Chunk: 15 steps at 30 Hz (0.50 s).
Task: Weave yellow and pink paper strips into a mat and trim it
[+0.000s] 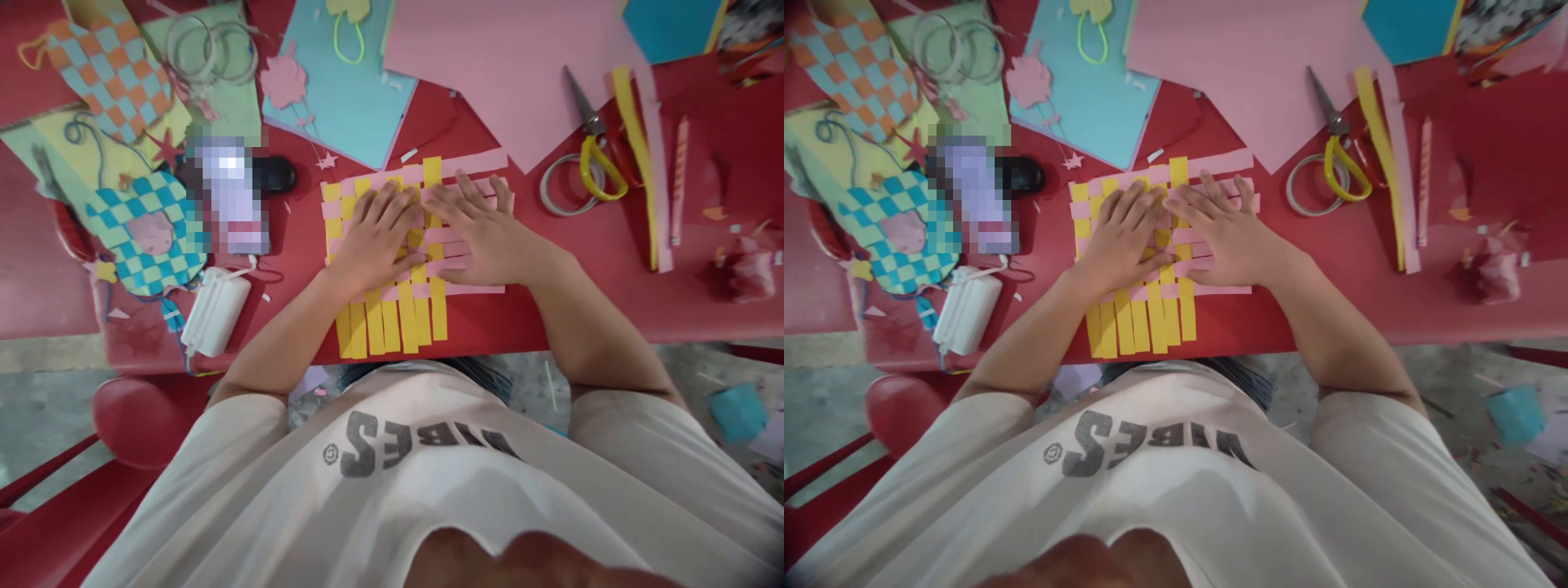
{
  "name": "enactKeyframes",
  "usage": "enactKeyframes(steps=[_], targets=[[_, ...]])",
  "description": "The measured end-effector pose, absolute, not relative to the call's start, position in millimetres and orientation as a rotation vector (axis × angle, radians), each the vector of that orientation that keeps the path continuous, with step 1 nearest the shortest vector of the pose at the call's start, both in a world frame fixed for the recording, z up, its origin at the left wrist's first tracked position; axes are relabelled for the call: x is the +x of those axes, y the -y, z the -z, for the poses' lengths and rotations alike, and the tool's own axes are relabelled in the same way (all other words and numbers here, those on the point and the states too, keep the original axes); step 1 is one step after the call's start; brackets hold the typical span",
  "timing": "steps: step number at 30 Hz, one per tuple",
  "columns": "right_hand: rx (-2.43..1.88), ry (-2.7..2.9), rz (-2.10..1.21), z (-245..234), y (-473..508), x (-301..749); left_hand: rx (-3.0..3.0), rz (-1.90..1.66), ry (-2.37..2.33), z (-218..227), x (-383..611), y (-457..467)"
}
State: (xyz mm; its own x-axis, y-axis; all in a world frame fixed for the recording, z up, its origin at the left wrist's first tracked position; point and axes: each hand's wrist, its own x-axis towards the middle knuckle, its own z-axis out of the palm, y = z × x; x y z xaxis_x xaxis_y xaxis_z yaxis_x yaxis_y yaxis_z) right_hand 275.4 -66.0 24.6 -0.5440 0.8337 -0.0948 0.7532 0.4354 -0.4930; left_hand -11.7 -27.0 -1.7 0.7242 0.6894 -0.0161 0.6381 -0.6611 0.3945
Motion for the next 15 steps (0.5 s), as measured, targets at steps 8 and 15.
enactKeyframes(steps=[8, 15], targets=[[-1.522, 2.357, -0.582, -23, 57, 271, 2.569, -0.179, -1.044, 0, -10, 28], [-1.539, 2.335, -0.538, -19, 50, 267, 2.565, -0.202, -1.053, 1, -10, 29]])
